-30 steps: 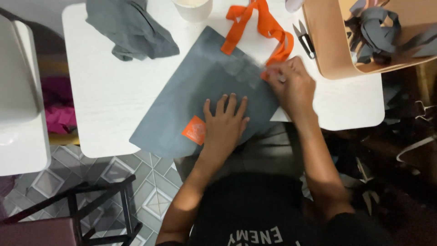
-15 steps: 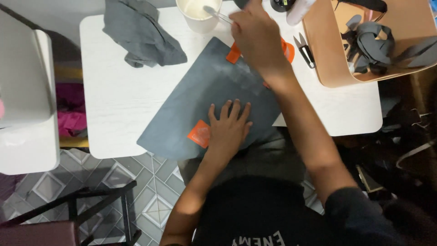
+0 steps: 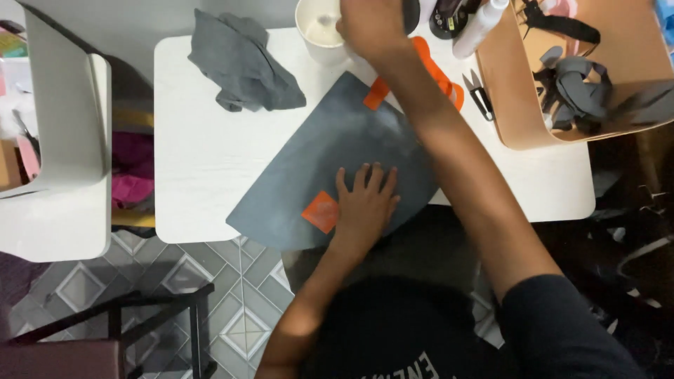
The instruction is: Applying adhesive to a grey tote bag and attaching orange handles/straps.
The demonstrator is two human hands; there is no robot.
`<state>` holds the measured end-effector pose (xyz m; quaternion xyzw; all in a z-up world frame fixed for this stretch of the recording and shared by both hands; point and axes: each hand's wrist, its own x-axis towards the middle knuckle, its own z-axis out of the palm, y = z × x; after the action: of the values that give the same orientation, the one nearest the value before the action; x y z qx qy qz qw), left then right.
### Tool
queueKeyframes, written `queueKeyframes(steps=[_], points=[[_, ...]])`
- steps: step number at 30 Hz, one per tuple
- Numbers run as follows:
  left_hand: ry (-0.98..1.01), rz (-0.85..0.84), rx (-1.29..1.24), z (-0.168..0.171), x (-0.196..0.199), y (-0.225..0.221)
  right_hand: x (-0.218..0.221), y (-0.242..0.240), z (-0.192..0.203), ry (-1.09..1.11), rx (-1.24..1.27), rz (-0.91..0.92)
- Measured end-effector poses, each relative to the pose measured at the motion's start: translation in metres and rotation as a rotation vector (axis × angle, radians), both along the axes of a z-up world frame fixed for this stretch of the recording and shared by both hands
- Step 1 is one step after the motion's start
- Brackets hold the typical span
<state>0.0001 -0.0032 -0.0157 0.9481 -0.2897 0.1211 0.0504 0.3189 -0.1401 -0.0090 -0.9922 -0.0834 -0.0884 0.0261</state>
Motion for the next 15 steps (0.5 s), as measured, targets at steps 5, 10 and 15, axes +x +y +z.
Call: queueKeyframes(steps=[5,10,15], points=[[-0.018,-0.002,-0.002,0.003,-0.003,-0.003,-0.138,-0.03,0.066,-0.276,0.244,0.023],[0.037,0.013,0.052,0.004,-0.009,-0.017,-0.278,-0.086,0.058,-0.216,0.561,-0.011],[0.034,0.0,0.0,-0.004,-0.011,-0.029,-0.356,-0.125,0.008,-0.052,0.666,-0.288]])
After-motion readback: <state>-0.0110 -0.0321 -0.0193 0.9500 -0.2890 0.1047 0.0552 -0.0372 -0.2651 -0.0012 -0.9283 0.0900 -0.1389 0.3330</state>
